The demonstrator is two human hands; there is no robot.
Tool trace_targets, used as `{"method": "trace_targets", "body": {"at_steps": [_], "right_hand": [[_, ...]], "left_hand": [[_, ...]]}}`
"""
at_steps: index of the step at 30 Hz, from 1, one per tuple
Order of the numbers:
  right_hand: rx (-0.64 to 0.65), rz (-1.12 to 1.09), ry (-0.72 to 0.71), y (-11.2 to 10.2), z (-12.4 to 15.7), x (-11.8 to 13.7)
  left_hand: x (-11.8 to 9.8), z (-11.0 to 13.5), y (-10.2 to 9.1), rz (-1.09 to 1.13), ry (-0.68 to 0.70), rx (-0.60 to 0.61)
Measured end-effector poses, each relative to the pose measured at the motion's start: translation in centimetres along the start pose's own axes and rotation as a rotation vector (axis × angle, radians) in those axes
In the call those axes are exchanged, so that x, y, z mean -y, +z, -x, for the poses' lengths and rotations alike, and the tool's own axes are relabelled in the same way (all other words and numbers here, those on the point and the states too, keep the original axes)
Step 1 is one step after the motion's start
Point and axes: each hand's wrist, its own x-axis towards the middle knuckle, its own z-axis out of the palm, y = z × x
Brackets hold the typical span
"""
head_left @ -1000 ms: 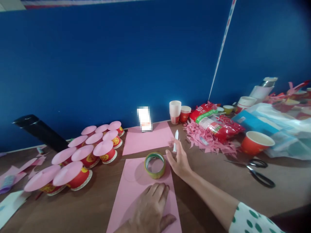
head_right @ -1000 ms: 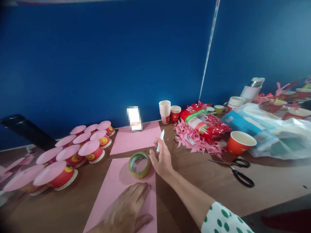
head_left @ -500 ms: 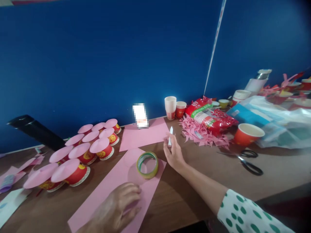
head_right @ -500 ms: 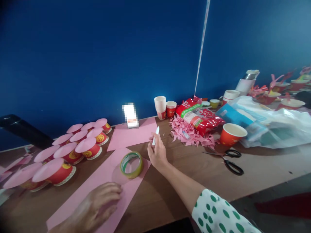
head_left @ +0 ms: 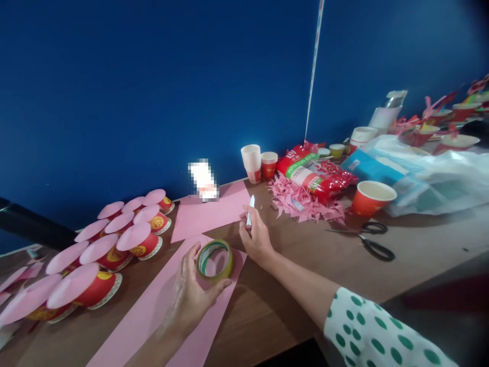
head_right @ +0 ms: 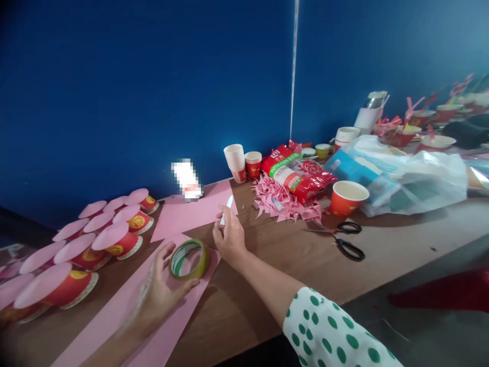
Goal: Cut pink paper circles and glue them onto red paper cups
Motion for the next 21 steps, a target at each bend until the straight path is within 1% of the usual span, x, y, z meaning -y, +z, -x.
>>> {"method": "trace_targets", "body": {"at_steps": [3,7,10,13,17,21], "right_hand": [[0.015,0.004,-0.009,0.0,0.1,0.0],[0.078,0.044,-0.02,0.2,0.2,-0.1],[0.134,0.121,-0.028,0.3,0.2,-0.3],[0.194,0.244,-0.026,0.3,0.3,-0.4],[0.257,0.388,-0.041,-0.2,0.7,-0.4],[0.281,0.419,-0.034,-1.0,0.9,-0.6]], "left_hand": [[0.3,-0.3,0.8,-0.024,-0.03,0.025],[0.5,-0.3,1.2,-0.028,-0.036,0.012],[0.3,-0.2,1.3,-0.019,-0.068,0.016],[0.2,-0.2,1.3,-0.017,-0.063,-0.003],[0.3,-0.2,1.4,-0.024,-0.056,0.001],[0.3,-0.1,1.6,0.022,-0.048,-0.003]]}}
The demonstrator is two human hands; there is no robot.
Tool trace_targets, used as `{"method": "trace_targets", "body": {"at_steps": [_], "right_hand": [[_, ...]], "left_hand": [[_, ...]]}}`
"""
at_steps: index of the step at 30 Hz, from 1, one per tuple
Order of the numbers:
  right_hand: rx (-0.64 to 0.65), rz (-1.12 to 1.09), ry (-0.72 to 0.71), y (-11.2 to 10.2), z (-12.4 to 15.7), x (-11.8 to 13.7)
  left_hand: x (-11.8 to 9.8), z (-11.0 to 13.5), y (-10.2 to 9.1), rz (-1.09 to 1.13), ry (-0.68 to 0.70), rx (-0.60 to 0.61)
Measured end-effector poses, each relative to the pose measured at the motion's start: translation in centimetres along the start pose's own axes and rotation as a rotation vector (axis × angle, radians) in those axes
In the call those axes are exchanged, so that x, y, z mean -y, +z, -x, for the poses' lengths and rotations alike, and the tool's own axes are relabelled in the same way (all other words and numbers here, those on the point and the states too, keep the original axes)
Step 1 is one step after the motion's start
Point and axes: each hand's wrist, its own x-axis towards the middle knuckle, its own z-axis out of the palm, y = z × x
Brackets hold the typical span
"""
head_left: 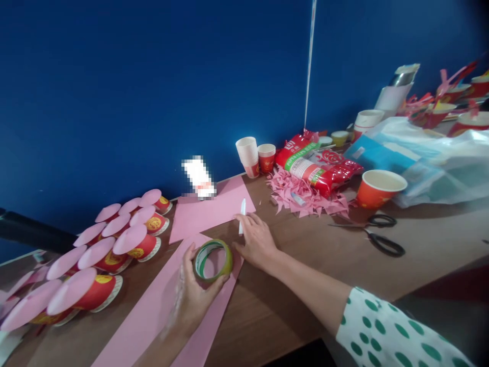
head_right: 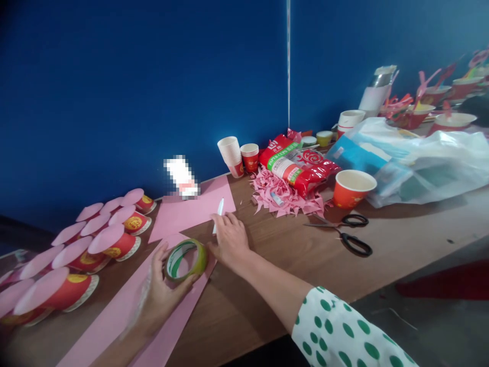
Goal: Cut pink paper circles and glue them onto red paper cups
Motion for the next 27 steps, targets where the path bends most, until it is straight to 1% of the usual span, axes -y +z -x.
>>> {"method": "trace_targets", "body": {"at_steps": [3,5,7,10,13,15,17,20,24,27], "right_hand": [[0.032,0.001,0.017,-0.1,0.1,-0.2],[0.054,0.006,0.019,-0.1,0.1,-0.2],[0.07,0.014,0.022,-0.1,0.0,-0.1],[0.081,0.03,0.023,-0.1,0.0,-0.1],[0.083,0.043,0.023,0.0,0.0,-0.1],[0.082,0.047,0.017,0.0,-0.1,-0.2],[0.079,0.047,0.013,0.0,-0.1,-0.2],[0.072,0.041,0.011,0.0,0.0,-0.3],[0.07,0.033,0.012,0.0,0.0,-0.3],[0.072,0.025,0.02,0.0,0.0,-0.3]], "left_hand": [[0.1,0.2,0.0,0.034,0.013,-0.006],[0.2,0.3,-0.3,0.035,0.017,0.004],[0.5,0.4,-1.1,0.029,0.031,-0.001],[0.9,0.5,-2.8,0.016,0.049,-0.03],[1.0,0.6,-4.3,-0.002,-0.002,0.005],[0.9,0.6,-4.8,-0.006,-0.044,0.05],[0.6,0.7,-4.8,0.009,-0.065,0.086],[0.3,0.6,-3.8,0.074,-0.062,0.108],[-0.1,0.3,-2.3,0.141,-0.04,0.098],[-0.5,0.1,-1.8,0.139,-0.008,0.071]]}}
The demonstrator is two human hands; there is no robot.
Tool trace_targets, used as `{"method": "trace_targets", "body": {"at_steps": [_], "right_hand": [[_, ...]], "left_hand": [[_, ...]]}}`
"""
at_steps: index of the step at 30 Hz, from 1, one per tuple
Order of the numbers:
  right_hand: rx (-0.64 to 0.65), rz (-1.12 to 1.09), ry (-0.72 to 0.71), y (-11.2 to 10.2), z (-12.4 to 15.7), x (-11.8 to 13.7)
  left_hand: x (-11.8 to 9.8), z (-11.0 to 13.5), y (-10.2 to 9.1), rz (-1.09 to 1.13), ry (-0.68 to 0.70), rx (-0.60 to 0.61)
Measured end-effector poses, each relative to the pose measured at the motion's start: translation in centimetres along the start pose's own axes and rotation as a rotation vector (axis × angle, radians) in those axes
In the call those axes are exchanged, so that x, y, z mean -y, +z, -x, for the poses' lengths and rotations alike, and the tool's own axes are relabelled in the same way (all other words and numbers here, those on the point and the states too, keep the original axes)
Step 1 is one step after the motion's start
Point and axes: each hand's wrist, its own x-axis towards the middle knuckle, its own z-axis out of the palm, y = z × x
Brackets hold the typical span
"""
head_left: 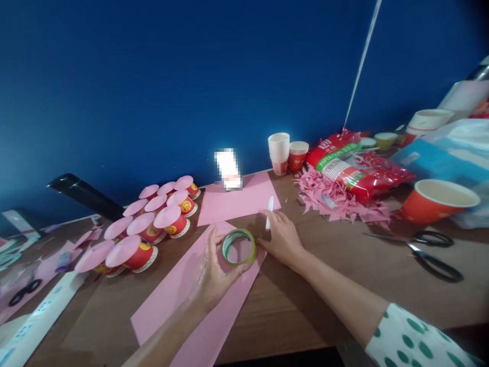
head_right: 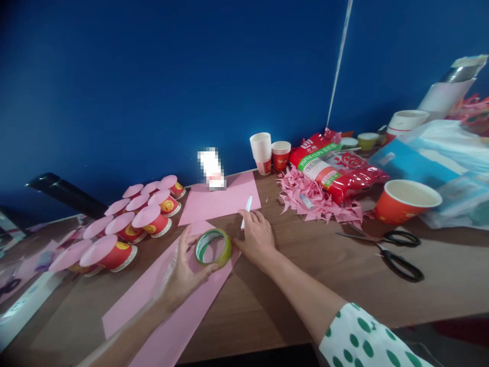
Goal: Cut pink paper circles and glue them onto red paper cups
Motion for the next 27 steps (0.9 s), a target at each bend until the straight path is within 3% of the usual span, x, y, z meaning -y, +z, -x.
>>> {"method": "trace_targets", "body": {"at_steps": [15,27], "right_hand": [[0.0,-0.008,0.022,-0.02,0.03,-0.05],[0.015,-0.012,0.014,0.03,0.05,-0.15]], "left_hand": [[-0.26,-0.48,-0.33,-0.123,0.005,-0.013],[0.2,0.16,-0.7,-0.054,-0.011,0.008]]}}
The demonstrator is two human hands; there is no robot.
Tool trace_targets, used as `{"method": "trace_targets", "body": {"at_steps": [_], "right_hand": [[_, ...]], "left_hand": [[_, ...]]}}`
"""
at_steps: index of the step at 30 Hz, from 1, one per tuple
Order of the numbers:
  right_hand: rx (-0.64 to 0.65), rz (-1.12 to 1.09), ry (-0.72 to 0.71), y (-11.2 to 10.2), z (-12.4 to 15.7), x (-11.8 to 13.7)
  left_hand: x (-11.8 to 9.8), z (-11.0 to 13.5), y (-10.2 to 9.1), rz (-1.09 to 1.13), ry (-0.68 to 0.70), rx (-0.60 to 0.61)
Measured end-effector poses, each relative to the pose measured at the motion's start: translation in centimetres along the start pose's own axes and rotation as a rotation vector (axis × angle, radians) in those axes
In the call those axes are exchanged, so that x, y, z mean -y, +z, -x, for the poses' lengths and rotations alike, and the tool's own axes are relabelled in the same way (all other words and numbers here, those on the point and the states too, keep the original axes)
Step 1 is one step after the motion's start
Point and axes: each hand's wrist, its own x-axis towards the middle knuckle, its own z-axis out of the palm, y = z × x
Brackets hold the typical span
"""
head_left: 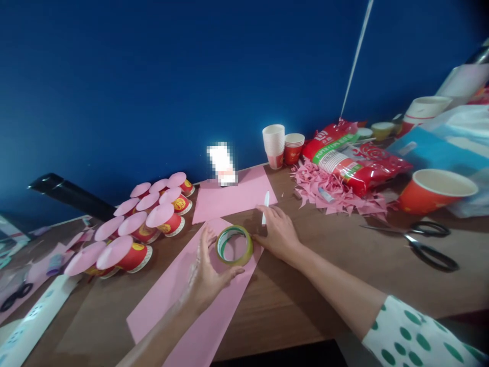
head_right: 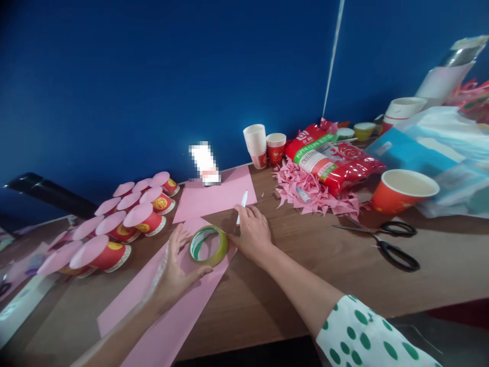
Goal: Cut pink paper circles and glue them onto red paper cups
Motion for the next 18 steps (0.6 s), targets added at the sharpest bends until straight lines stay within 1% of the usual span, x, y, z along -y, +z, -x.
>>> {"method": "trace_targets", "body": {"at_steps": [2,4,5,6,7,10,12,15,18], "right_hand": [[0.0,0.002,-0.001,0.1,0.0,0.0],[-0.001,0.004,0.0,0.1,0.0,0.0],[-0.008,0.001,-0.002,0.1,-0.1,0.0],[-0.02,-0.006,-0.006,0.1,-0.1,0.0],[-0.036,-0.015,-0.014,0.1,-0.1,-0.1],[-0.097,-0.044,-0.043,0.0,-0.2,-0.1],[-0.118,-0.063,-0.04,0.0,-0.3,-0.2],[-0.142,-0.124,-0.02,0.1,-0.5,-0.4],[-0.201,-0.233,-0.018,0.0,-0.5,-0.5]], "left_hand": [[0.2,0.4,-0.7,-0.035,0.027,-0.038],[0.4,1.0,-1.6,-0.087,0.085,-0.091],[0.5,1.4,-2.1,-0.118,0.124,-0.103],[0.7,1.8,-2.6,-0.153,0.17,-0.081],[1.0,2.2,-3.0,-0.188,0.22,-0.027],[1.9,3.6,-4.2,-0.29,0.376,0.205],[2.5,4.4,-4.7,-0.357,0.442,0.311],[2.9,5.3,-5.2,-0.419,0.469,0.388],[2.5,6.1,-5.2,-0.418,0.463,0.403]]}}
